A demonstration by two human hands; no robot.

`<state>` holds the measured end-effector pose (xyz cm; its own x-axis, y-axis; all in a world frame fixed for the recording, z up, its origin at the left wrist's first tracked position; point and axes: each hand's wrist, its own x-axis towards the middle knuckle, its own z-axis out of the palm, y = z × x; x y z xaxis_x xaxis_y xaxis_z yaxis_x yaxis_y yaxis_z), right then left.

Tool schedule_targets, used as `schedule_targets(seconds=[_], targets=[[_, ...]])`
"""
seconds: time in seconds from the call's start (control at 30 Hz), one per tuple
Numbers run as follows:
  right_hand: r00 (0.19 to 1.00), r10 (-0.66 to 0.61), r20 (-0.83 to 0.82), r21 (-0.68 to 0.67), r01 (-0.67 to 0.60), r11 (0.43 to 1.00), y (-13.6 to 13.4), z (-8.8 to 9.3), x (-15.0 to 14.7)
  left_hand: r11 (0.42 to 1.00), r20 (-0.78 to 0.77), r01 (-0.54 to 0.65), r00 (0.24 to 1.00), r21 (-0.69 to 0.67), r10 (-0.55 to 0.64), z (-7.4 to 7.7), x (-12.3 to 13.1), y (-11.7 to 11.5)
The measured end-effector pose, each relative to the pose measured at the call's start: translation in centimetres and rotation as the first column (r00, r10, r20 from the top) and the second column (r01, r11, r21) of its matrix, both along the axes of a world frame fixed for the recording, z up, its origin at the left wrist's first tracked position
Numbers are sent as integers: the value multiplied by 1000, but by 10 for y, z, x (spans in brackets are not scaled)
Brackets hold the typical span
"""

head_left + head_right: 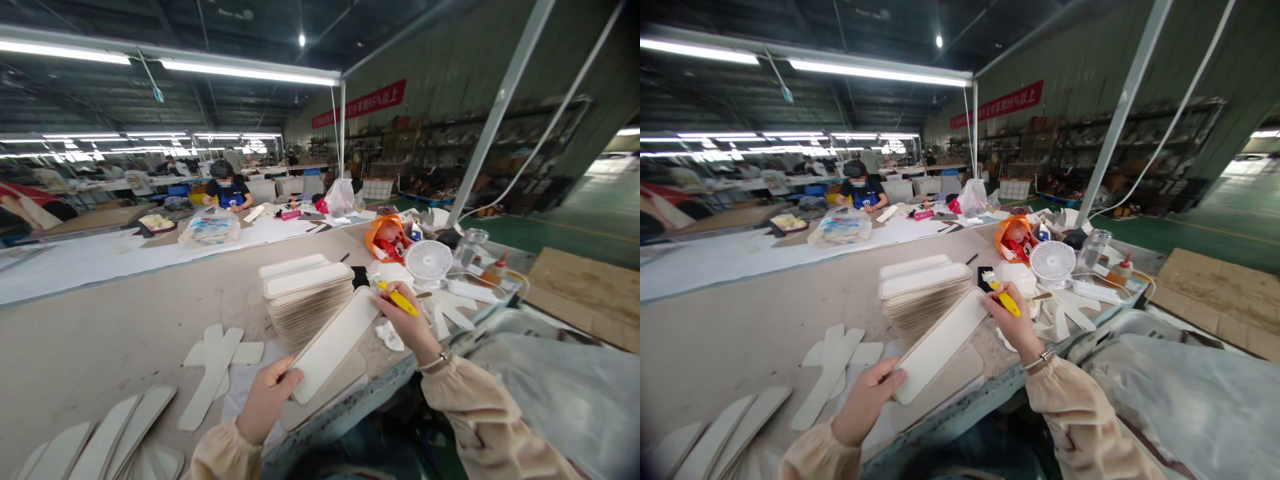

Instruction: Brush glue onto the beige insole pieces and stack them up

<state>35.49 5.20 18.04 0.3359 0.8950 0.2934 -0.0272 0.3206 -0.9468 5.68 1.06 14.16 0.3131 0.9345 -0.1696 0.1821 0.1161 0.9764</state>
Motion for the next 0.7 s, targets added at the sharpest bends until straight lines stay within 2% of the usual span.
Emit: schedule_targets(seconds=[0.17, 0.27, 0.37, 0.43, 0.53, 0.7], targets=[[995, -9, 96, 81, 1, 997, 28, 16, -13, 990, -25, -59, 998, 127, 63, 44, -21, 24], [974, -79, 214, 155, 46, 987, 54, 27, -18, 957, -136, -103, 980, 272, 144, 69, -29, 57], [932, -165, 324, 182, 109, 977, 82, 33, -20, 883, -258, -108, 934, 458, 248, 87, -31, 99], [899, -218, 380, 176, 161, 971, 99, 34, -20, 818, -354, -63, 881, 571, 315, 93, -30, 127], [837, -292, 462, 160, 246, 956, 119, 27, -19, 777, -415, -39, 829, 628, 376, 96, -25, 159], [732, -330, 596, 139, 311, 940, 135, 14, -19, 749, -454, -33, 778, 661, 434, 88, -16, 180]])
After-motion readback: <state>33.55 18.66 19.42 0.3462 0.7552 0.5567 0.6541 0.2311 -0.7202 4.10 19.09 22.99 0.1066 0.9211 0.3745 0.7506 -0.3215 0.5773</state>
